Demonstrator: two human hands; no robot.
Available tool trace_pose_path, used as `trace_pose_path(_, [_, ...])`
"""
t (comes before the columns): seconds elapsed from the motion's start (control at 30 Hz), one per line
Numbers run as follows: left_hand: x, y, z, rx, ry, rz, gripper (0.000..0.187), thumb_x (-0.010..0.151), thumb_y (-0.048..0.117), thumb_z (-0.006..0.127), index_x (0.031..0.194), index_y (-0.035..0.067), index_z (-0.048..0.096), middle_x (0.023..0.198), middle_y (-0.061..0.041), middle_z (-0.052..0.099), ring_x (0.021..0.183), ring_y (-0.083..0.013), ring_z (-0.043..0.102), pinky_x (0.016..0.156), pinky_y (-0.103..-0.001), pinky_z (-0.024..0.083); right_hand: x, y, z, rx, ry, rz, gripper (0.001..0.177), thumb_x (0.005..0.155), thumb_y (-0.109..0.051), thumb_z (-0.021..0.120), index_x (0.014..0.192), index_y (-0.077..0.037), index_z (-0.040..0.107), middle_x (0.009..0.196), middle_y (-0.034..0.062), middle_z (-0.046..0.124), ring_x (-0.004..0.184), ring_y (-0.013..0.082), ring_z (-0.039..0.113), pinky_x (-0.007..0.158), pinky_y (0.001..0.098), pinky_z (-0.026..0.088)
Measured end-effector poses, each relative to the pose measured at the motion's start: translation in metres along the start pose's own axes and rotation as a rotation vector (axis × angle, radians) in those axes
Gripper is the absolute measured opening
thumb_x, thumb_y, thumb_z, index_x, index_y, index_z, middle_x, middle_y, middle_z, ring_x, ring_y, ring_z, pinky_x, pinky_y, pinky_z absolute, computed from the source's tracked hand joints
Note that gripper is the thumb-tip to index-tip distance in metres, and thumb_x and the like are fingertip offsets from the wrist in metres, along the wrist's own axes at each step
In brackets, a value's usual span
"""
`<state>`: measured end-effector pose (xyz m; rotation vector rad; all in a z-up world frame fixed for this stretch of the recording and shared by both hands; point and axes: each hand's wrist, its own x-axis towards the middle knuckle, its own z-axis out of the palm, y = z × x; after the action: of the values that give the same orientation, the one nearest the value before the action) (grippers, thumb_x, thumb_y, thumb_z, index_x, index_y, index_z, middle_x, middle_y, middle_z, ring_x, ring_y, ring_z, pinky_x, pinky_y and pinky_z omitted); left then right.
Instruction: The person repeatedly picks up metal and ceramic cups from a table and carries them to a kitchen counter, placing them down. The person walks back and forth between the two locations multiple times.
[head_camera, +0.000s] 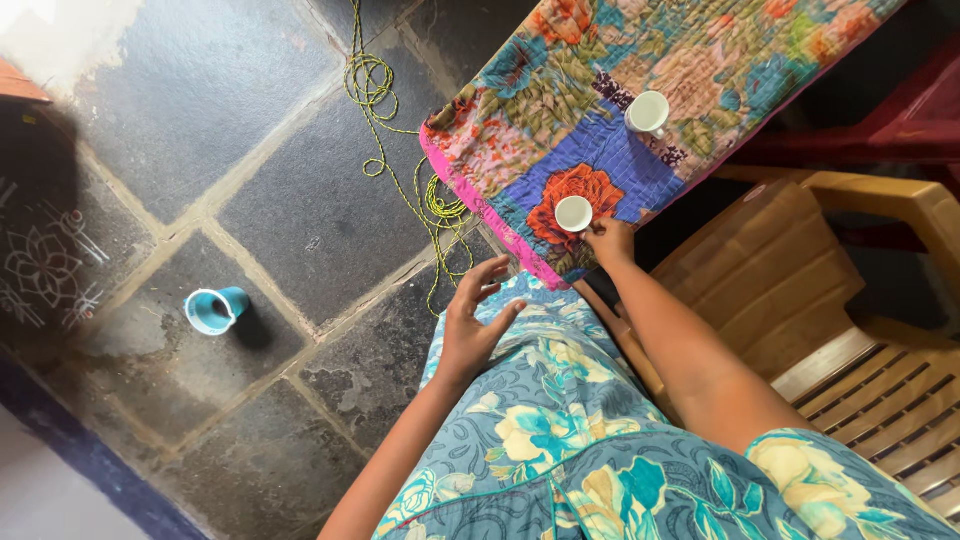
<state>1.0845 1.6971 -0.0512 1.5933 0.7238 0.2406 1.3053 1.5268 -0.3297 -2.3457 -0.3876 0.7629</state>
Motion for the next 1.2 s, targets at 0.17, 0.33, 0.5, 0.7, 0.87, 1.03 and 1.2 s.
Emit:
trace_pose_path(0.17, [-0.001,-0.004,-0.001,0.011,-0.051,0.019,0.062,0.086,0.010,0.082,0.142,0.010,0.057,0.142,-0.009,0.062,0.131,-0.0229,0.063,0.107,-0.038,0.054,-0.006,0.004,0.006,0.012,0.107,-0.084,0.023,0.079,-0.017,0.089,0.093,0.000,0.079,0.082,0.0159,0.075,0.073,0.0232,0.075,0.069,0.0356,0.056])
trace_pose_path(0.33, [0.008,-0.002,-0.004,0.037,-0.094,0.055,0.065,0.084,0.010,0.082,0.144,0.009,0.056,0.143,-0.009,0.063,0.132,-0.0229,0.063,0.105,-0.039,0.054,-0.034,-0.029,-0.021,0.201,0.169,-0.178,0.021,0.081,-0.012,0.084,0.096,0.002,0.077,0.088,0.0150,0.077,0.078,0.0194,0.077,0.071,0.0315,0.059])
trace_pose_path(0.5, [0.011,0.014,0.000,-0.020,-0.207,0.147,0.080,0.083,0.009,0.083,0.153,0.010,0.044,0.144,-0.010,0.061,0.134,-0.0231,0.059,0.109,-0.040,0.051,-0.109,-0.100,-0.094,0.372,0.148,-0.332,0.018,0.086,-0.005,0.077,0.101,0.003,0.075,0.103,0.0132,0.076,0.092,0.0185,0.075,0.080,0.0312,0.061])
trace_pose_path(0.7, [0.000,0.066,0.003,0.177,-0.346,0.456,0.091,0.074,0.010,0.089,0.152,0.008,0.042,0.148,-0.016,0.054,0.136,-0.0311,0.054,0.110,-0.044,0.047,-0.240,-0.196,-0.181,0.450,0.151,-0.313,0.013,0.087,-0.003,0.075,0.099,0.002,0.076,0.106,0.0097,0.075,0.098,0.0179,0.073,0.084,0.0299,0.058])
trace_pose_path(0.87, [-0.035,0.112,0.004,0.243,-0.552,0.652,0.085,0.073,0.011,0.089,0.148,0.007,0.050,0.145,-0.015,0.060,0.135,-0.0345,0.058,0.110,-0.044,0.048,-0.335,-0.229,-0.208,0.410,0.239,-0.284,0.013,0.085,-0.005,0.078,0.098,-0.001,0.077,0.101,0.0071,0.077,0.095,0.0172,0.075,0.082,0.0286,0.060])
trace_pose_path(1.03, [-0.071,0.140,0.012,0.194,-0.699,0.738,0.079,0.071,0.014,0.092,0.141,0.006,0.055,0.140,-0.013,0.063,0.130,-0.0338,0.062,0.108,-0.043,0.051,-0.405,-0.214,-0.206,0.486,0.414,-0.382,0.017,0.082,0.000,0.078,0.100,0.001,0.077,0.103,0.0093,0.078,0.099,0.0193,0.074,0.086,0.0303,0.058])
trace_pose_path(1.2, [-0.111,0.161,0.041,0.184,-0.887,0.785,0.076,0.069,0.015,0.093,0.135,0.004,0.058,0.139,-0.014,0.064,0.128,-0.0335,0.063,0.106,-0.043,0.051,-0.473,-0.182,-0.194,0.723,0.571,-0.236,0.020,0.083,0.004,0.076,0.103,0.000,0.077,0.109,0.0085,0.075,0.100,0.0172,0.075,0.086,0.0293,0.064])
